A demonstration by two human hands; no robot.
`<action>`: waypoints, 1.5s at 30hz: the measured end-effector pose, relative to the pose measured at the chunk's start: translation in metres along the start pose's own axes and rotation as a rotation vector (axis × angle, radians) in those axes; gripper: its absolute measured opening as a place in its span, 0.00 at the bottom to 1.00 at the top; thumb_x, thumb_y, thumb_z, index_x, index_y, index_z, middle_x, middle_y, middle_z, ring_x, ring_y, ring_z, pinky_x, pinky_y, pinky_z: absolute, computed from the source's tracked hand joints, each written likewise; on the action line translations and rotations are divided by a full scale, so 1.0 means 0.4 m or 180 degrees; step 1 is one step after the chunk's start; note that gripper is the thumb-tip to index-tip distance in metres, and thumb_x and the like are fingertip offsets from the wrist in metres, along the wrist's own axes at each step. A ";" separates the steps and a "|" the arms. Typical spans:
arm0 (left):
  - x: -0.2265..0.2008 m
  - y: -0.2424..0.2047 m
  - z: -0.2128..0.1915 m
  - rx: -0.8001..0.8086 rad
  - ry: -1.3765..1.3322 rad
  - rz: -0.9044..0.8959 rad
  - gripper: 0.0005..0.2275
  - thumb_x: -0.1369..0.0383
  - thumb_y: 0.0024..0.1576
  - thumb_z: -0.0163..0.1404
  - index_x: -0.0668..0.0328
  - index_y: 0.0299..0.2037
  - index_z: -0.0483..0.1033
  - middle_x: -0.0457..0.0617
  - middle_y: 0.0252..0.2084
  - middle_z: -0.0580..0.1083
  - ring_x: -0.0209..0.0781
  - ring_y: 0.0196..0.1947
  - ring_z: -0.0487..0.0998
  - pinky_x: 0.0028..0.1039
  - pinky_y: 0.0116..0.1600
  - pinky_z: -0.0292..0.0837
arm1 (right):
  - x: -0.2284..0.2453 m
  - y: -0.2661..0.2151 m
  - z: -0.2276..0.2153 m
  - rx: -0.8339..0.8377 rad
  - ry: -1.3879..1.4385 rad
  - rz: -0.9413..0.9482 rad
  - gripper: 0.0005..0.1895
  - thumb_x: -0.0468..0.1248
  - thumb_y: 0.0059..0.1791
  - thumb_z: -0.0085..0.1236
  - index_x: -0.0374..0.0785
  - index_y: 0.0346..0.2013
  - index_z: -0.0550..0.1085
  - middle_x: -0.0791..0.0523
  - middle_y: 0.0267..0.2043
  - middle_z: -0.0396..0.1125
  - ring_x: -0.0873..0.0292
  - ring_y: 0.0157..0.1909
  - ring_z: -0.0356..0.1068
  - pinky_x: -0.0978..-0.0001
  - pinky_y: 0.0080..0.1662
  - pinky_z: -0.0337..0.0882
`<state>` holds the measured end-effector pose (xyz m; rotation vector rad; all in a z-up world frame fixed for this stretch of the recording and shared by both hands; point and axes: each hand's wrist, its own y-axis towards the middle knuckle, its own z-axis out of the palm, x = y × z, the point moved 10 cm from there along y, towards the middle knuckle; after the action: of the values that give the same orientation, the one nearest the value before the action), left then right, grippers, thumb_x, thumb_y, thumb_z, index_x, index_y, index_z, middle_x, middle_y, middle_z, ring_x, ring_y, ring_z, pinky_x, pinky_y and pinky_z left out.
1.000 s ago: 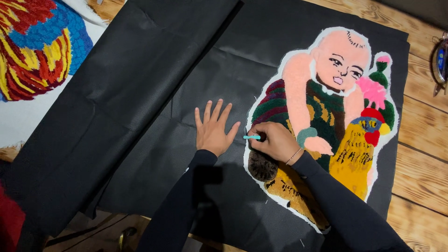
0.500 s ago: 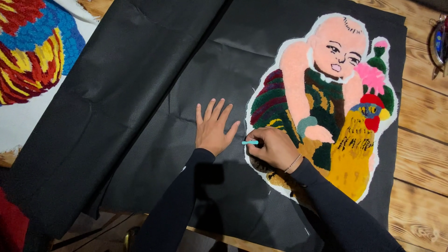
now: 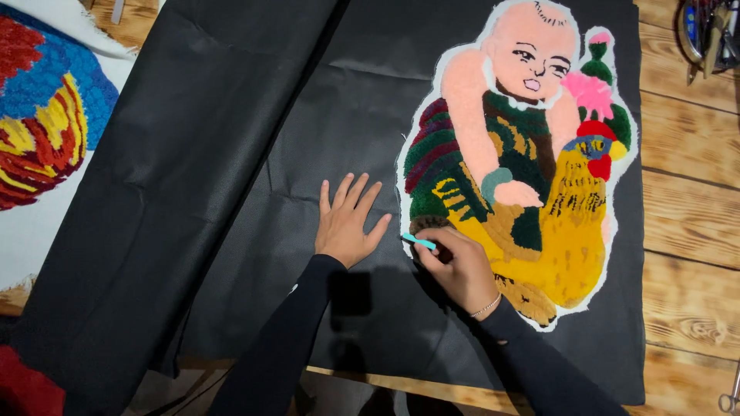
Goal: The recorder uses a blue chalk marker to trace the outline of a child-and-rooster rug graphic onto a black fabric backing.
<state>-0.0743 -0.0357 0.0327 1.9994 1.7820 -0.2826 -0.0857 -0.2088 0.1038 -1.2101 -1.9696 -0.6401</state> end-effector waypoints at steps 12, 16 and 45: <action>-0.041 -0.012 0.002 0.0566 -0.0005 0.0571 0.33 0.48 0.54 0.52 0.48 0.69 0.65 0.53 0.73 0.61 0.54 0.75 0.53 0.59 0.75 0.35 | 0.005 -0.089 0.029 -0.1486 0.0240 0.0437 0.08 0.33 0.48 0.65 0.34 0.41 0.80 0.57 0.36 0.74 0.67 0.29 0.70 0.76 0.33 0.70; -0.037 -0.015 0.006 0.0545 0.0048 0.0613 0.33 0.47 0.55 0.51 0.47 0.70 0.64 0.52 0.73 0.61 0.53 0.76 0.52 0.58 0.76 0.35 | -0.001 -0.071 0.040 -0.1483 -0.0027 0.0694 0.09 0.35 0.47 0.65 0.35 0.41 0.81 0.56 0.37 0.73 0.64 0.27 0.69 0.73 0.31 0.68; -0.038 -0.032 0.007 0.0465 0.0225 0.0631 0.33 0.45 0.55 0.50 0.47 0.70 0.65 0.53 0.74 0.61 0.54 0.76 0.53 0.60 0.75 0.36 | 0.003 -0.198 0.028 -0.1418 -0.0553 0.0904 0.08 0.40 0.46 0.65 0.39 0.35 0.80 0.57 0.30 0.70 0.59 0.26 0.70 0.68 0.31 0.68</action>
<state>-0.0886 -0.0495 0.0344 2.2960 1.6291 -0.2894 -0.1607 -0.2346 0.0947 -1.8316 -1.7924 -0.8765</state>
